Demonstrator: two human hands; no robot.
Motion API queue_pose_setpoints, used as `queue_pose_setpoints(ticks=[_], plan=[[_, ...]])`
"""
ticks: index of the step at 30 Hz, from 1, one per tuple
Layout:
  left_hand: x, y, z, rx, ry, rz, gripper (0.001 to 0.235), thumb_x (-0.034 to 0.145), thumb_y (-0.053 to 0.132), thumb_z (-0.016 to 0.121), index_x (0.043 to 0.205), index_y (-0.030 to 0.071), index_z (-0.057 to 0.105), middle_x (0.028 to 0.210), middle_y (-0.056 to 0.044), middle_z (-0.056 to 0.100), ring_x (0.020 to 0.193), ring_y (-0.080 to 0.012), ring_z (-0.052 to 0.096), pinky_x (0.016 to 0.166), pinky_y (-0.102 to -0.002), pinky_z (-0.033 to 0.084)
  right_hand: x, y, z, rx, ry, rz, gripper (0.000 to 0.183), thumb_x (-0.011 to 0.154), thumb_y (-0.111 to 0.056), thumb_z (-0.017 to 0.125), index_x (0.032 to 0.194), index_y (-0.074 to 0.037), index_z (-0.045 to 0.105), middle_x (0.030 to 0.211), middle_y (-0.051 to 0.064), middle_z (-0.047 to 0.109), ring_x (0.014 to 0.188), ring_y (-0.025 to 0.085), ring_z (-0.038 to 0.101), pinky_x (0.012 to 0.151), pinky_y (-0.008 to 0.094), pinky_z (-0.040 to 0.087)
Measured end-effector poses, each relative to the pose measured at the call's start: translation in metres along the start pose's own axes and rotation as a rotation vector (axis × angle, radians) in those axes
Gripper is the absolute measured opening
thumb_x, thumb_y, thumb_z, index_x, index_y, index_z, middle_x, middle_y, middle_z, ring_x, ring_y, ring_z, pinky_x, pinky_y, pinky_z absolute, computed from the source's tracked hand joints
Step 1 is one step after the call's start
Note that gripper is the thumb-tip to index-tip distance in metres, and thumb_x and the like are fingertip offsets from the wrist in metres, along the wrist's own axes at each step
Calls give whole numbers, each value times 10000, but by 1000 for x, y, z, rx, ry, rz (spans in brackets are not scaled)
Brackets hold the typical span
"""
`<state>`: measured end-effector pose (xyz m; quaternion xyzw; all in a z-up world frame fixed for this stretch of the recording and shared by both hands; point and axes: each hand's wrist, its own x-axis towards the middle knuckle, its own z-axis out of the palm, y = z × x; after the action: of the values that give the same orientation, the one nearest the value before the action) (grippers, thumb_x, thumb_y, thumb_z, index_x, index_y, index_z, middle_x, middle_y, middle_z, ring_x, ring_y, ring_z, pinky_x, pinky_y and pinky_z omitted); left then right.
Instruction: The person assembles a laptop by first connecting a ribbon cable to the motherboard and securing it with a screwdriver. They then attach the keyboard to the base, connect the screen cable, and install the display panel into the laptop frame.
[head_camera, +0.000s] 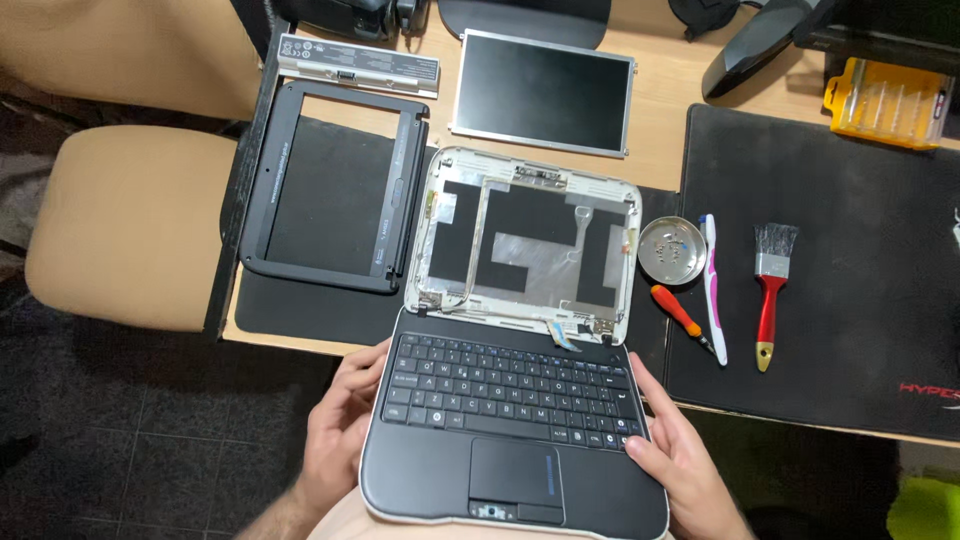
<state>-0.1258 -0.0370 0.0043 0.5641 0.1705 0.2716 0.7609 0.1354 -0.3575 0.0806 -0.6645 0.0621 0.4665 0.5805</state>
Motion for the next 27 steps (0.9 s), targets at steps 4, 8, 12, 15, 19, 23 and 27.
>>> queue_pose_setpoints(ticks=[4, 8, 12, 15, 19, 23, 27], plan=[[-7, -8, 0, 130, -9, 142, 444, 1125, 32, 824, 1551, 85, 712, 1688, -303, 639, 1643, -393, 636, 1344, -523, 615, 0, 13, -15, -81, -51, -95, 1184, 831, -380, 851, 1920, -178, 432, 1990, 2, 546, 1684, 173, 636, 1368, 408, 478], [-1, -14, -8, 238, -73, 242, 595, 1007, 73, 968, 1528, 196, 708, 1737, -308, 555, 1673, -432, 592, 1370, -567, 600, 3, 26, -27, -87, -116, -57, 1255, 790, -497, 872, 1928, -210, 428, 1919, 35, 623, 1602, 217, 706, 1312, 459, 522], [9, -12, -9, 312, -109, 349, 612, 1011, 132, 996, 1542, 176, 694, 1686, -292, 673, 1691, -554, 653, 1439, -672, 597, 9, 13, -10, 12, 100, 153, 1202, 743, -346, 781, 1916, -227, 549, 1798, 177, 786, 1618, 312, 752, 1375, 512, 515], [21, -13, -21, 499, -122, 433, 590, 1027, 194, 975, 1521, 10, 710, 1621, -276, 761, 1582, -462, 770, 1378, -537, 677, 33, 51, -47, -502, 19, -535, 721, 1162, -480, 515, 1694, -50, 744, 1519, 123, 742, 1458, 214, 715, 1250, 383, 533], [34, -9, -28, 607, -204, 428, 655, 1168, 528, 741, 1513, -29, 734, 1622, -285, 759, 1561, -455, 773, 1384, -567, 641, 46, 58, -42, -746, 69, -828, 875, 898, -414, 975, 1688, -147, 711, 1764, 175, 613, 1602, 307, 637, 1238, 483, 615], [42, -12, -28, 620, -213, 434, 733, 1189, 653, 640, 1507, -2, 722, 1612, -260, 770, 1562, -468, 777, 1360, -582, 657, 59, 49, -33, -807, 129, -1141, 399, 1116, -136, 786, 1482, 24, 790, 1516, 223, 816, 1401, 356, 817, 1252, 470, 656], [51, -10, -24, 650, -166, 404, 857, 1174, 801, 534, 1391, 6, 771, 1483, -229, 830, 1457, -431, 831, 1277, -558, 690, 66, 40, -34, -844, 134, -1174, 350, 1202, -214, 677, 1421, 23, 811, 1452, 233, 844, 1339, 348, 852, 1220, 443, 662]])
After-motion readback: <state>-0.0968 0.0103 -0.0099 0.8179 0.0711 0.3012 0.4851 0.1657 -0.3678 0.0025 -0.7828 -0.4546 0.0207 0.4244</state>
